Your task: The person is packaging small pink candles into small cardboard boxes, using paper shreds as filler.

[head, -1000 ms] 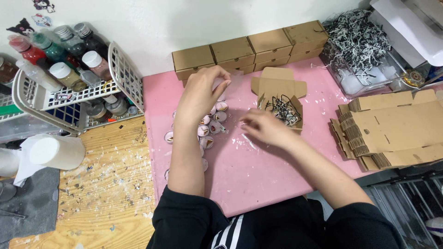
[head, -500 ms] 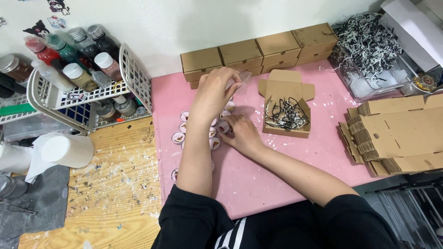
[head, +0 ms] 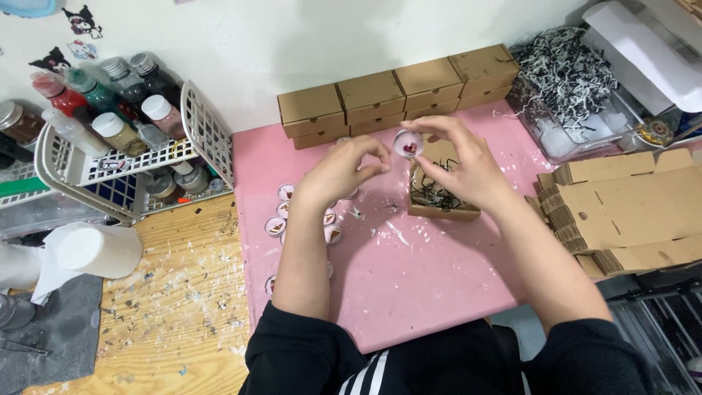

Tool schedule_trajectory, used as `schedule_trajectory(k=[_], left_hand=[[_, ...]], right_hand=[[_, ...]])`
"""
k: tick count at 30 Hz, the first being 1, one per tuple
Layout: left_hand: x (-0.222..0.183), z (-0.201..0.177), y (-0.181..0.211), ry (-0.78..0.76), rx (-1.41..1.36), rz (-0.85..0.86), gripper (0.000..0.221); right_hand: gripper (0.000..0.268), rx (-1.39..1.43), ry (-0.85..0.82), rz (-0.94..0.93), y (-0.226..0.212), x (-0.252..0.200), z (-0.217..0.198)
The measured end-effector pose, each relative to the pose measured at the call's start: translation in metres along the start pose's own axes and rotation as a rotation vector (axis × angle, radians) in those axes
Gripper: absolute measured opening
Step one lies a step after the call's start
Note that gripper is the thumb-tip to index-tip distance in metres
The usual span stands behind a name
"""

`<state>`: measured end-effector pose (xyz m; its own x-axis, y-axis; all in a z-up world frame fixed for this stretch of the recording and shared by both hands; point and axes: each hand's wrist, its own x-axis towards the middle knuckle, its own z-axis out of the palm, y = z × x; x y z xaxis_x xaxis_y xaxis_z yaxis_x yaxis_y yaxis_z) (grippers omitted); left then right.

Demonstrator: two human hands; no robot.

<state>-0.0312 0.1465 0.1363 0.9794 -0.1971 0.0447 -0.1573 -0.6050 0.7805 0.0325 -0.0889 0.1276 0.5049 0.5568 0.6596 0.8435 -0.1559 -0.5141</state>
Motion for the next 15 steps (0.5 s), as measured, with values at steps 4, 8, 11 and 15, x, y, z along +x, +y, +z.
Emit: schedule_trajectory(k=[4,8,11,15], left_hand=[[0.008,0.015,-0.018,-0.015,0.014,0.294,0.018],[0.01,0.015,-0.017,-0.095,-0.066,0.265,0.019],[0.014,0.017,-0.02,-0.112,-0.14,0.309,0.019],[0.015,0.019,-0.016,-0.131,-0.165,0.267,0.019]], right_hand=[[0.054,-0.111,-0.207,-0.062,-0.011,0.022,-0.019],[0.055,-0.15,-0.467,-0.03,-0.012,0.034,-0.029],[0.054,-0.118,-0.557,0.001,-0.012,0.035,-0.031],[0.056,-0.148,-0.656,0.114,-0.011,0.028,-0.031]])
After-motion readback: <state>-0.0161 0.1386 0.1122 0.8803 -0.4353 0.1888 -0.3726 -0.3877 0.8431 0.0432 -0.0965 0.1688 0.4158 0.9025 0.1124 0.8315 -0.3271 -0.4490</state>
